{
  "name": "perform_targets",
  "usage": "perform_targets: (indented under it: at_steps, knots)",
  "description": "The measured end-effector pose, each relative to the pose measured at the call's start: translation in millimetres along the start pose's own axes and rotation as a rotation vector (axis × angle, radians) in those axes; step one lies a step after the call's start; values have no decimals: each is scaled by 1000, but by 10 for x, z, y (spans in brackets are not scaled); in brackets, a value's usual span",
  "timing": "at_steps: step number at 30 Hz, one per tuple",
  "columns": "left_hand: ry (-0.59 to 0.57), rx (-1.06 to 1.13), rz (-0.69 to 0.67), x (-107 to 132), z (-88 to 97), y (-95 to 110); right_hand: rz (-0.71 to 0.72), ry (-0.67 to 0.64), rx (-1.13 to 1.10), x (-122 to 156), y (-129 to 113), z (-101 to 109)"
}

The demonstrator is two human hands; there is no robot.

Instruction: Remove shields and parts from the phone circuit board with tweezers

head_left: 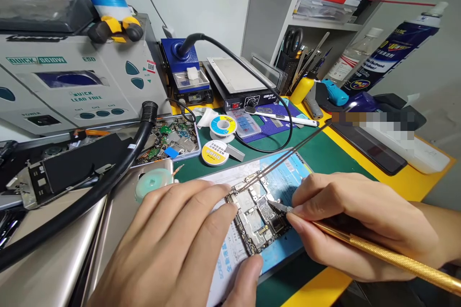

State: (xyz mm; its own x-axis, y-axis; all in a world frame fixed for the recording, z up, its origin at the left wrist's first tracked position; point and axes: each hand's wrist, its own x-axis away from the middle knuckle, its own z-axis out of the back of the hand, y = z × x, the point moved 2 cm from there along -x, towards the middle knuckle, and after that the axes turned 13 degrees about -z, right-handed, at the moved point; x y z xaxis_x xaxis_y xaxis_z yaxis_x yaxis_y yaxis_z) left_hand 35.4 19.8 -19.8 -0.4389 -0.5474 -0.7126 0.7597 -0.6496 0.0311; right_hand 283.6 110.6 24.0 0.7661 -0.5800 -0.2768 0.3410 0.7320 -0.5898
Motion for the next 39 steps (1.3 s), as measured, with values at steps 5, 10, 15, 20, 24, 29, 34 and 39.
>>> perform_targets:
  at_steps: [5,10,15,20,24,29,34,39]
  knots:
    - [-30,-2,30,-15,24,10,11,-10,8,21,-7,1]
    - [-32,11,52,-24,30,11,3,10,9,7,-7,-9]
    - [-28,17,69,-23,28,20,3,-6,12,-16,-24,11]
    - [-24,9,59,-31,24,23,-18,0,11,-24,-16,7]
    - [-31,3,52,-37,24,18,-31,21,-1,-37,-6,-19]
    - [-32,-7,42,-30,38,18,-81,78,-33,-31,1,-36]
    - [-23,-6,40,-33,36,22,-79,140,-47,-2,-18,-47]
    - [-21,2,44,-39,28,25,-58,141,-18,-18,-46,-53]
